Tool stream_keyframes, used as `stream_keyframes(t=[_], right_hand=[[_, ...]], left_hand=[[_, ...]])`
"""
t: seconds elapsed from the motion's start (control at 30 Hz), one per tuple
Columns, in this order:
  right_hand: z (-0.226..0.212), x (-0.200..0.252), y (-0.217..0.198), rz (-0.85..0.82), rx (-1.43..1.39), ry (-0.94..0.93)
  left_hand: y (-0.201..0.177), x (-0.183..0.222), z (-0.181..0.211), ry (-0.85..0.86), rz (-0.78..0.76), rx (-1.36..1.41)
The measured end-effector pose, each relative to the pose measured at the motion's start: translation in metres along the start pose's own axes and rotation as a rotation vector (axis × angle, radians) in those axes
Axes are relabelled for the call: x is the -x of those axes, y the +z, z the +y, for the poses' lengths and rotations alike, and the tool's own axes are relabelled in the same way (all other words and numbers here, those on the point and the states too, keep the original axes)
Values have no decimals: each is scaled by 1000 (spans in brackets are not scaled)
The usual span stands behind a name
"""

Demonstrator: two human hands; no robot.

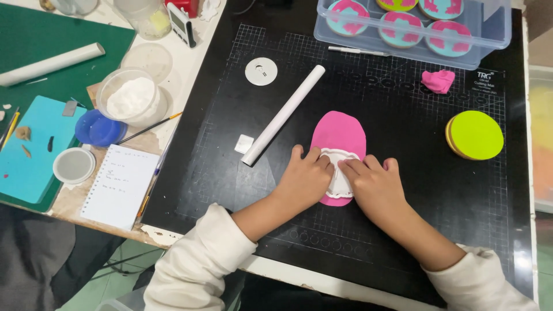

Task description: Rolling out pink fondant on a mat and using a plastic cutter to create a specific shape.

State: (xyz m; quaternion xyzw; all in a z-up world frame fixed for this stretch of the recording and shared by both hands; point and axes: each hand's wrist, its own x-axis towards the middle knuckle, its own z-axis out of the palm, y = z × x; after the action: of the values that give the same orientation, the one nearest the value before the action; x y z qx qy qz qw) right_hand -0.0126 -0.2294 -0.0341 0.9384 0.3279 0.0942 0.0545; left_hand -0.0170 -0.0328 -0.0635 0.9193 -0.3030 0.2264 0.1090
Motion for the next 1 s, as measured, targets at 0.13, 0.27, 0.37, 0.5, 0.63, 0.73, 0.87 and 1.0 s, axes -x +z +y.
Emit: stream_keyframes(t=[0.13, 0.27, 0.37, 0.5, 0.63, 0.73, 0.87, 1.0], right_hand=[[3, 8, 4, -13, -32, 13], [0, 17, 26, -21, 10, -40], [1, 15, 33, -14, -25, -43], [-2, 14, 30, -12, -44, -44], [-3, 17, 23, -40, -80, -48], [-6, 16, 13, -67, -107, -56], [-13, 19, 10, -72, -104, -73], [-8, 14, 12, -64, -97, -81]], left_hand=[[0, 1, -1, -4, -17, -20], [-4, 3, 0, -9, -24, 3], [-13, 5, -5, 1, -54, 3], [-27, 11, -7, 45, -69, -14], [-30, 12, -1, 15, -167, -19], [-31, 12, 5, 19, -194, -36], [-31, 15, 14, 43, -188, -48], [-44, 11, 15, 54, -199, 25]])
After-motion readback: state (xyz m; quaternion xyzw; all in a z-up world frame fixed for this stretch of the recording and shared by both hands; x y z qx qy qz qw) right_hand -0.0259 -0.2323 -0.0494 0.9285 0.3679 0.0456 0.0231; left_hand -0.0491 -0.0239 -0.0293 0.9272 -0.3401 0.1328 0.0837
